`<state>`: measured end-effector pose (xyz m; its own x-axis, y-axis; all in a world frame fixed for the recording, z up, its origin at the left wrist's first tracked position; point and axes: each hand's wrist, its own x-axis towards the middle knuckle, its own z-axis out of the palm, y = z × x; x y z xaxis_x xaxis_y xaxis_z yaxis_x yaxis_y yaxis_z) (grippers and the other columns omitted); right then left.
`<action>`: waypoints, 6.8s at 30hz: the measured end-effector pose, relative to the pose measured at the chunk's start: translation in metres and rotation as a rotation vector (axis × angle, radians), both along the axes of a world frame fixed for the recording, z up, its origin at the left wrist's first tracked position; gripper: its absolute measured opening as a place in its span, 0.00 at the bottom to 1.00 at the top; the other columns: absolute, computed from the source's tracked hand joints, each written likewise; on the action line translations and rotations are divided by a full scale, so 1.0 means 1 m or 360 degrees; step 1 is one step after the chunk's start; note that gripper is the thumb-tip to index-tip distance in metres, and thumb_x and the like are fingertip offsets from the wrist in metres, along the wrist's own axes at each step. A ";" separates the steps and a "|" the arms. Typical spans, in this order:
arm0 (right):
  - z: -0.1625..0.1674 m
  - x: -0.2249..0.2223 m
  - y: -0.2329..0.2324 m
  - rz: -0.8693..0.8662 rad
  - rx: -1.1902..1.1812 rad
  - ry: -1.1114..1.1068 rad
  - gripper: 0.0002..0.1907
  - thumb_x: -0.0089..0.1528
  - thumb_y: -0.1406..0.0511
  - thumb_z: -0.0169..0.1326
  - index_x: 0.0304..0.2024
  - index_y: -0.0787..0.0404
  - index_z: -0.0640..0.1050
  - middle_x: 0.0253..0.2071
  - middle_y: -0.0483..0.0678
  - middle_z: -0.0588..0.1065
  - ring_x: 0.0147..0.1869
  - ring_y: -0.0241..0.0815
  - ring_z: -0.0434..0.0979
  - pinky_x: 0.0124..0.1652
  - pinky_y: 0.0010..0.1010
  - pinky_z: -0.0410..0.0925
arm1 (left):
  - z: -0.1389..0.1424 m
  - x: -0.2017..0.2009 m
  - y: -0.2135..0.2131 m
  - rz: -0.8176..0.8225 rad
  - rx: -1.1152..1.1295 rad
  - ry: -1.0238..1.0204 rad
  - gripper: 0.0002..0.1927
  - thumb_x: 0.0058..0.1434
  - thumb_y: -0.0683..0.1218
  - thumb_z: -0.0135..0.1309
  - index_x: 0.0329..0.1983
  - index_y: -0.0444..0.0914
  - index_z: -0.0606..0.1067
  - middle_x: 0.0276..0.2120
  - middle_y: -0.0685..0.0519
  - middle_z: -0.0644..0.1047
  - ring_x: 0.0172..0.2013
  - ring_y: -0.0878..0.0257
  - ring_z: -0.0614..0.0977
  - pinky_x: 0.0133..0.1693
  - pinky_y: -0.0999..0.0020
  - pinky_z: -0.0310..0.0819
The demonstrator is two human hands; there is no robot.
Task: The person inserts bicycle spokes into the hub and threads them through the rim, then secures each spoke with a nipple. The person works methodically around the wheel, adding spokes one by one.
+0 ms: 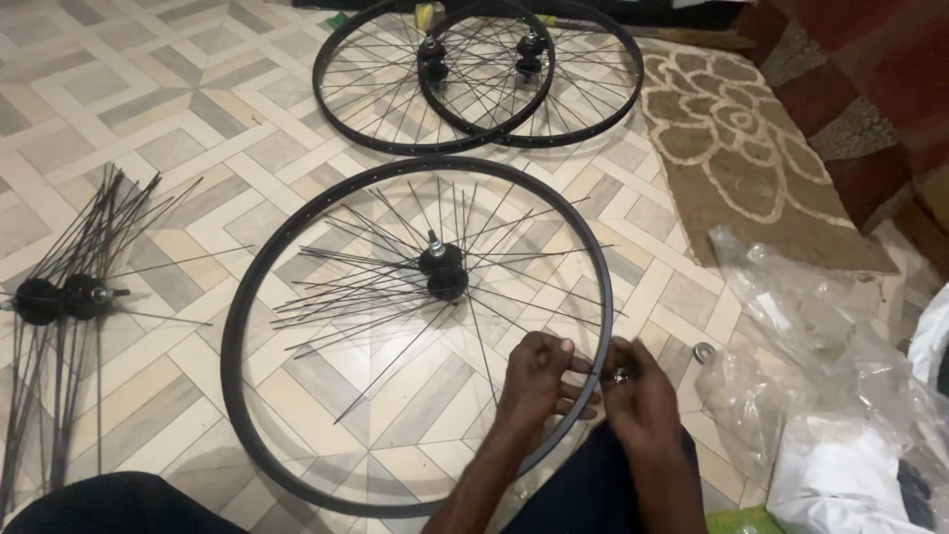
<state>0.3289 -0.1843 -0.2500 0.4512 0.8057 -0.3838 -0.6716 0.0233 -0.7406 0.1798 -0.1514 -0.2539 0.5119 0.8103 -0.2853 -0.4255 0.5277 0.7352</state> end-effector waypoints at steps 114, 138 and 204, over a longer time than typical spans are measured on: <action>0.005 -0.035 -0.008 0.0135 -0.0341 -0.0968 0.23 0.74 0.53 0.44 0.35 0.64 0.73 0.22 0.42 0.64 0.24 0.32 0.59 0.24 0.26 0.54 | 0.001 0.009 0.014 0.0357 0.0218 0.0586 0.17 0.68 0.49 0.52 0.40 0.27 0.77 0.31 0.42 0.80 0.28 0.53 0.85 0.29 0.63 0.81; 0.007 -0.010 0.003 0.0134 -0.0197 -0.0810 0.20 0.69 0.53 0.45 0.43 0.63 0.77 0.31 0.45 0.71 0.29 0.33 0.62 0.28 0.24 0.56 | 0.006 -0.006 -0.004 0.0070 -0.0119 0.0119 0.11 0.71 0.46 0.46 0.47 0.34 0.63 0.34 0.38 0.78 0.21 0.48 0.82 0.20 0.56 0.83; 0.019 -0.040 -0.030 0.0011 -0.0205 -0.0931 0.17 0.68 0.59 0.48 0.47 0.69 0.75 0.28 0.43 0.72 0.26 0.29 0.64 0.24 0.21 0.58 | -0.029 0.011 0.025 0.0190 -0.0179 -0.0335 0.15 0.63 0.39 0.59 0.44 0.36 0.64 0.36 0.39 0.81 0.34 0.53 0.86 0.35 0.61 0.86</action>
<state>0.2885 -0.2148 -0.2315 0.6122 0.7726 -0.1682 -0.1513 -0.0943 -0.9840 0.1905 -0.1265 -0.2830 0.4724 0.8375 -0.2746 -0.6266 0.5382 0.5636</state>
